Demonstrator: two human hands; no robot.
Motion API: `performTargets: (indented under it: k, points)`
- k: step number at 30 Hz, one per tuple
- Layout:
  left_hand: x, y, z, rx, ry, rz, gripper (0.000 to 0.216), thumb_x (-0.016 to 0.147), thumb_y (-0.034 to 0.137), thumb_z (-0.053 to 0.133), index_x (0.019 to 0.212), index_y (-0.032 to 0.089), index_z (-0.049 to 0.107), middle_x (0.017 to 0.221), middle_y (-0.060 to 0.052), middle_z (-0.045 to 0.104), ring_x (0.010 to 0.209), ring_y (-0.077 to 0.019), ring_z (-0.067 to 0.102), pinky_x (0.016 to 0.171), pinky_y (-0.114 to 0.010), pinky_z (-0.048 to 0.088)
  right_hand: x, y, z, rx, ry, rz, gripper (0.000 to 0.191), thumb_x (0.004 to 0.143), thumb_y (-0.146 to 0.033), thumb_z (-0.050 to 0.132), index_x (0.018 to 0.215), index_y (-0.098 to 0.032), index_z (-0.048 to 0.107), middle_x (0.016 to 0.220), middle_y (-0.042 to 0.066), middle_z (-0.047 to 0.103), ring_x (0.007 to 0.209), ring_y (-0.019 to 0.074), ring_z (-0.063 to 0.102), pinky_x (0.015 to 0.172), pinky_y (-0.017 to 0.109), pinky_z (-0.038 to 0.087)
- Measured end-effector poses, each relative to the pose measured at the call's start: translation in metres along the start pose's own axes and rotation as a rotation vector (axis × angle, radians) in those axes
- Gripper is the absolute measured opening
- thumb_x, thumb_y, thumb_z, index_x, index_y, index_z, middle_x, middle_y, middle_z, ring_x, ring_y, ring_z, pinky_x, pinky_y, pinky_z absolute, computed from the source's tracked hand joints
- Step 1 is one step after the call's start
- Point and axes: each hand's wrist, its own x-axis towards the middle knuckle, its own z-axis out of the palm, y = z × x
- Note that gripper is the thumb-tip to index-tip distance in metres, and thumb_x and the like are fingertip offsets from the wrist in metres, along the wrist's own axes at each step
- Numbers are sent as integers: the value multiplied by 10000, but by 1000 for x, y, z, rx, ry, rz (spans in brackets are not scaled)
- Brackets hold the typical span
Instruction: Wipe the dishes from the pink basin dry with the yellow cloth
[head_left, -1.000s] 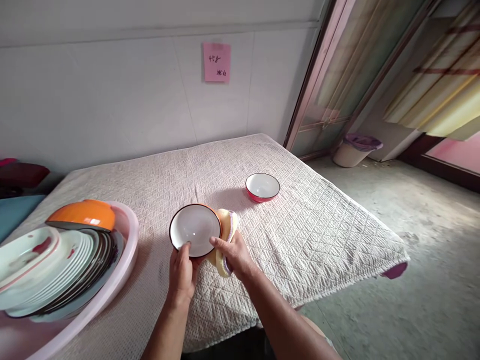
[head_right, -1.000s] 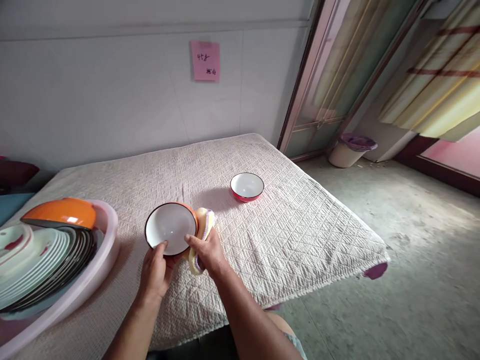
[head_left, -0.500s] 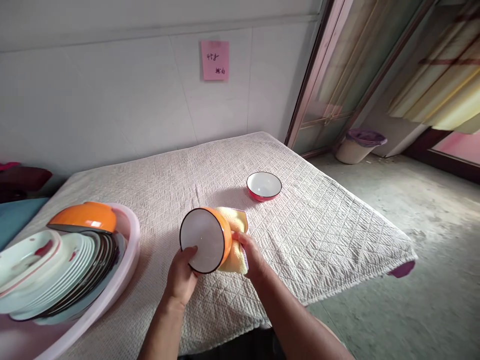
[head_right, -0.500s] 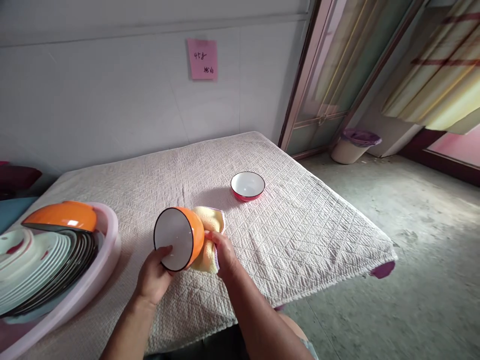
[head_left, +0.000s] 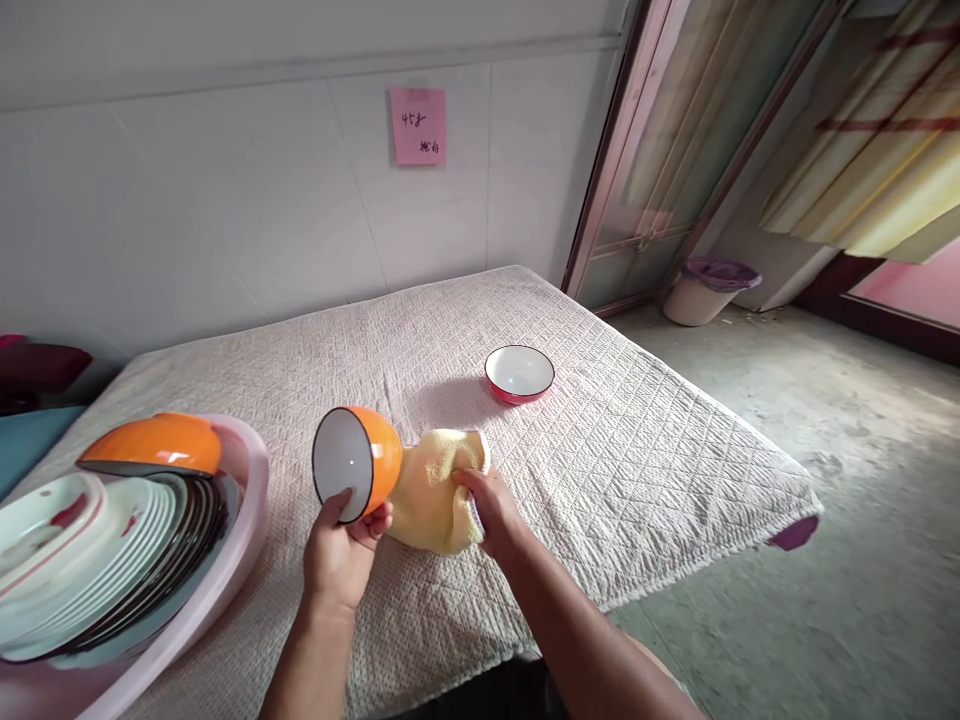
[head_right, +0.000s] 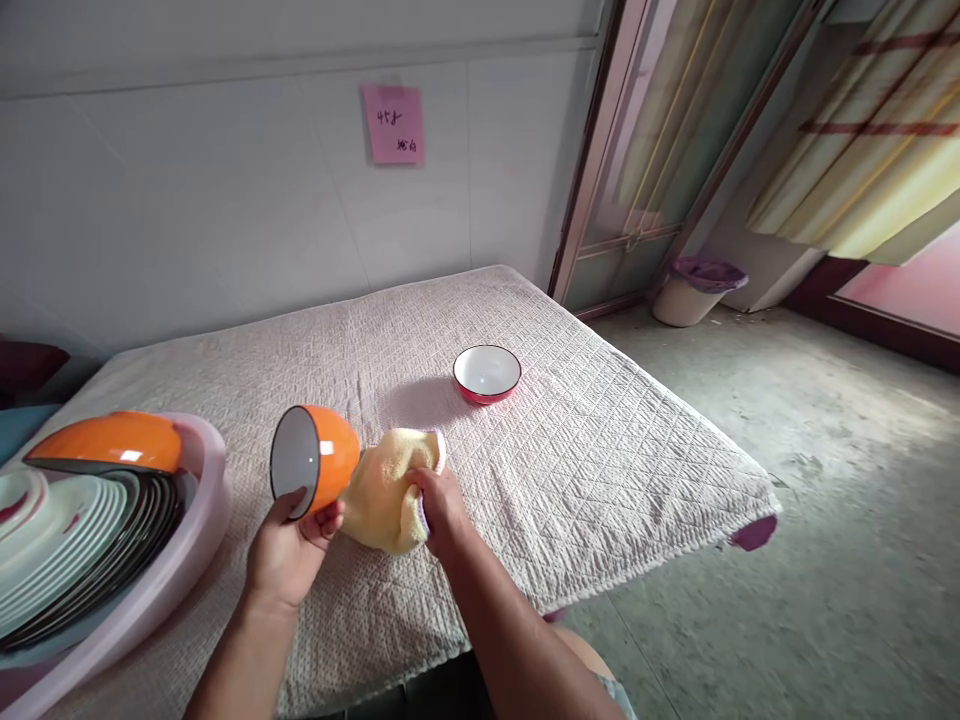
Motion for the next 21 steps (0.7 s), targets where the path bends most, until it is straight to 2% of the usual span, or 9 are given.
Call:
performTargets:
  k: [3, 7, 10, 13, 15, 18, 21]
  points:
    - [-2, 8, 4, -15, 28, 70, 91, 717, 148, 644, 805, 134, 666, 672, -48, 720, 542, -174, 677, 480, -250, 578, 5, 2, -6, 47, 15, 104, 97, 609, -252, 592, 670, -203, 536, 569, -32, 503, 532, 136, 471, 500, 255, 402]
    - [-15, 18, 35, 42, 53, 112, 81, 699, 122, 634, 777, 120, 655, 682, -54, 709, 566, -185, 678, 451, -247, 570, 6, 4, -10, 37, 26, 97, 92, 599, -234, 561, 682, -200, 540, 582, -28, 512, 550, 140, 475, 503, 252, 395]
    - [-24, 20, 70, 103, 44, 123, 87, 712, 106, 631, 795, 101, 654, 693, -59, 694, 569, -179, 667, 446, -245, 565, 3, 3, -10, 17, 12, 82, 91, 582, -205, 529, 672, -197, 542, 596, -28, 513, 568, 138, 479, 521, 248, 396]
    - [-23, 20, 108, 168, -17, 116, 115, 740, 125, 643, 850, 96, 659, 667, -56, 671, 555, -183, 664, 455, -250, 563, 2, 1, -9, -32, 6, 72, 78, 569, -194, 518, 645, -202, 534, 581, -39, 484, 560, 130, 452, 507, 237, 372]
    - [-15, 20, 134, 240, -90, 107, 145, 757, 155, 651, 885, 87, 657, 632, -61, 653, 519, -185, 659, 440, -246, 547, 4, 1, -10, -44, 0, 67, 87, 569, -202, 513, 650, -205, 543, 577, -39, 490, 556, 133, 451, 503, 239, 373]
    - [2, 19, 175, 393, -196, 170, 161, 782, 175, 633, 907, 76, 652, 606, -69, 639, 491, -179, 655, 432, -228, 524, 9, 6, -10, -46, 7, 59, 81, 573, -217, 531, 648, -206, 558, 555, -36, 502, 552, 143, 467, 512, 251, 399]
    - [22, 12, 210, 581, -216, 208, 143, 801, 155, 601, 923, 100, 652, 632, -66, 647, 579, -208, 696, 512, -269, 561, 14, 12, -8, -57, 20, 50, 55, 580, -230, 579, 629, -208, 574, 535, -32, 514, 560, 159, 490, 520, 262, 422]
